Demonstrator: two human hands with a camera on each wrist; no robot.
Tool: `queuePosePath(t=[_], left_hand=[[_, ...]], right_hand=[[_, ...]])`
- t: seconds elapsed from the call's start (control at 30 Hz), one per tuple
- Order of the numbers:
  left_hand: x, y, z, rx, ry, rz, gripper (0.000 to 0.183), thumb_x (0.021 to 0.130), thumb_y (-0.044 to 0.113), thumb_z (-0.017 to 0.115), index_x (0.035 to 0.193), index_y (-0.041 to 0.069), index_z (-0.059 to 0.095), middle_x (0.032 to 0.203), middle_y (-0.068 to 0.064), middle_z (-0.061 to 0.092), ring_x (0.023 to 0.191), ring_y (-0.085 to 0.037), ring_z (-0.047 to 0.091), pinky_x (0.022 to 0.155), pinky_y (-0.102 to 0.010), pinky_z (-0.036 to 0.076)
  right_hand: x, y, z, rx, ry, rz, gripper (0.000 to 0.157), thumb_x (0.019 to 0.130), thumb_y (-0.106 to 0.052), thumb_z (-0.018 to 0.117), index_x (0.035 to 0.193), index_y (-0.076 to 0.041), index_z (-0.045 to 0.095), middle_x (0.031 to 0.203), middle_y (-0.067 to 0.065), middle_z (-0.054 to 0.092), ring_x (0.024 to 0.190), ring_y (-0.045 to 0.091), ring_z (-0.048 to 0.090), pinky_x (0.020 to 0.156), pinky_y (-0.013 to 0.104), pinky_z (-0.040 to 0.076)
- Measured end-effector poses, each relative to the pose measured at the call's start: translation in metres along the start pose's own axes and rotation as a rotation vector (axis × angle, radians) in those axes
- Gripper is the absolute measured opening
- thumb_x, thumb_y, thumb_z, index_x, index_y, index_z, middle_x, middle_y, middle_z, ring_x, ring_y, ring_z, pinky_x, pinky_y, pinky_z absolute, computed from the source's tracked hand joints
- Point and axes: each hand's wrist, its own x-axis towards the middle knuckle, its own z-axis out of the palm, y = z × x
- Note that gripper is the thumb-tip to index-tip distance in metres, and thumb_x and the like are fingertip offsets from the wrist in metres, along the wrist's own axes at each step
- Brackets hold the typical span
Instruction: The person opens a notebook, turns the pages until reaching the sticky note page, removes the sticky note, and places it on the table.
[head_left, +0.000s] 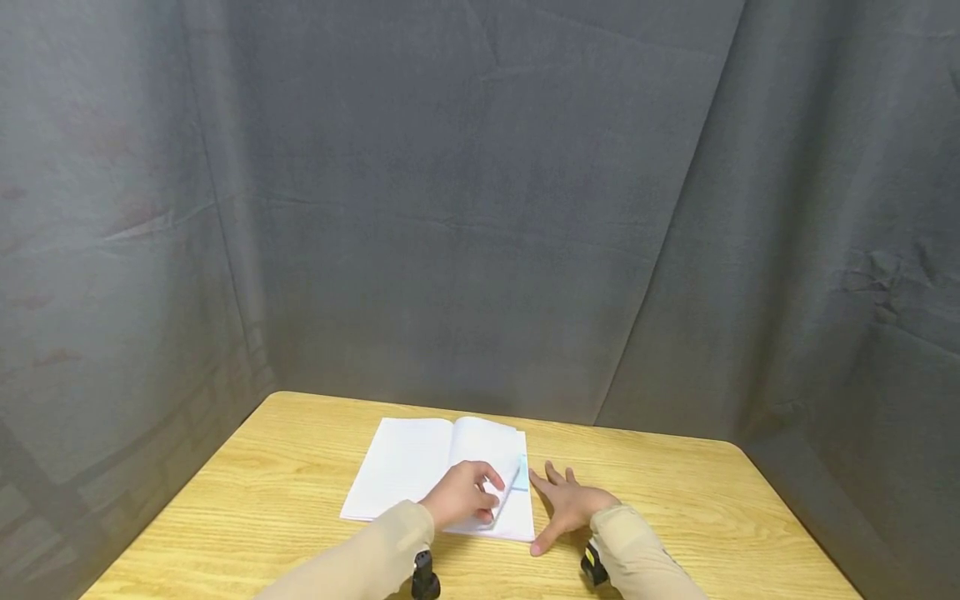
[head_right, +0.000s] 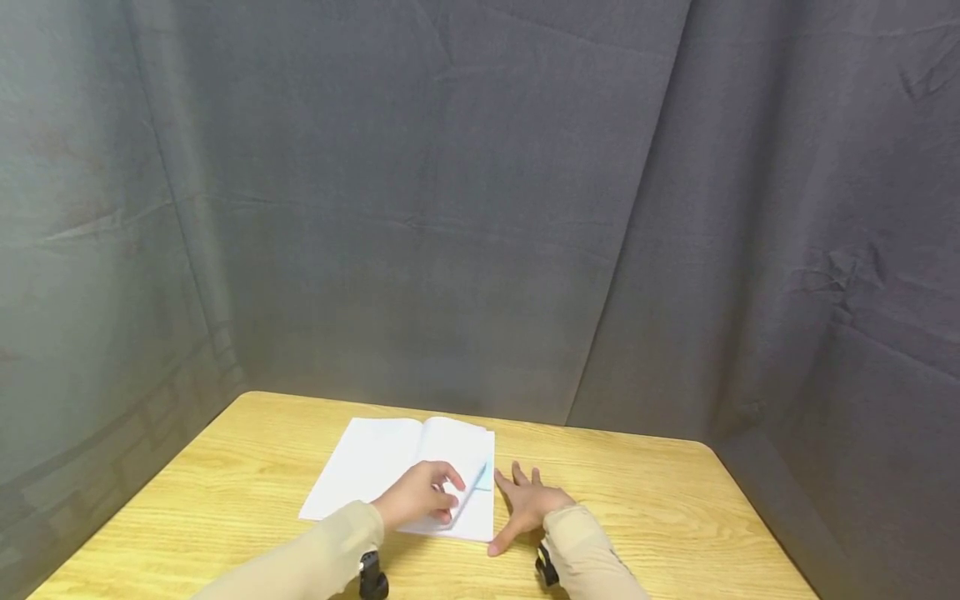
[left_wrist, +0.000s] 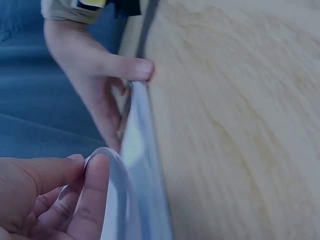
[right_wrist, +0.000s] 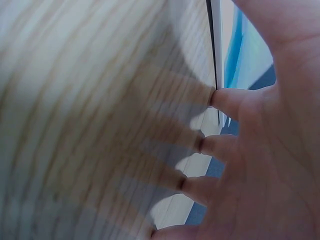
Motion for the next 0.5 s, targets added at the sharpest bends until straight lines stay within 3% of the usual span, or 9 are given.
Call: queuePosePath(t=[0.17, 0.5], left_hand=[[-0.005, 0.008, -0.011, -0.078, 0.011, -0.001, 0.013, 0.084, -0.002, 0.068, 0.094, 0.004, 0.064, 0.073, -0.009, 0.055, 0.057, -0.014, 0.064, 0.058, -0.028, 0.056], [-0.017, 0.021, -0.044, -0.124, 0.082, 0.042, 0.018, 0.083, -0.003, 0.068, 0.100, 0.000, 0.063, 0.076, -0.008, 0.055, 0.060, -0.012, 0.065, 0.062, -0.030, 0.058]], right_hand=[[0.000, 0.001, 0.001, 0.001, 0.001, -0.001, 0.123, 0.058, -0.062, 0.084, 0.154, -0.019, 0.022, 0.160, 0.021, 0.012, 0.142, 0.053, 0.011, 0.100, 0.075, 0.025], [0.000, 0.001, 0.001, 0.012, 0.000, -0.018, 0.122, 0.059, -0.060, 0.084, 0.154, -0.018, 0.021, 0.160, 0.022, 0.010, 0.142, 0.054, 0.008, 0.100, 0.076, 0.024]])
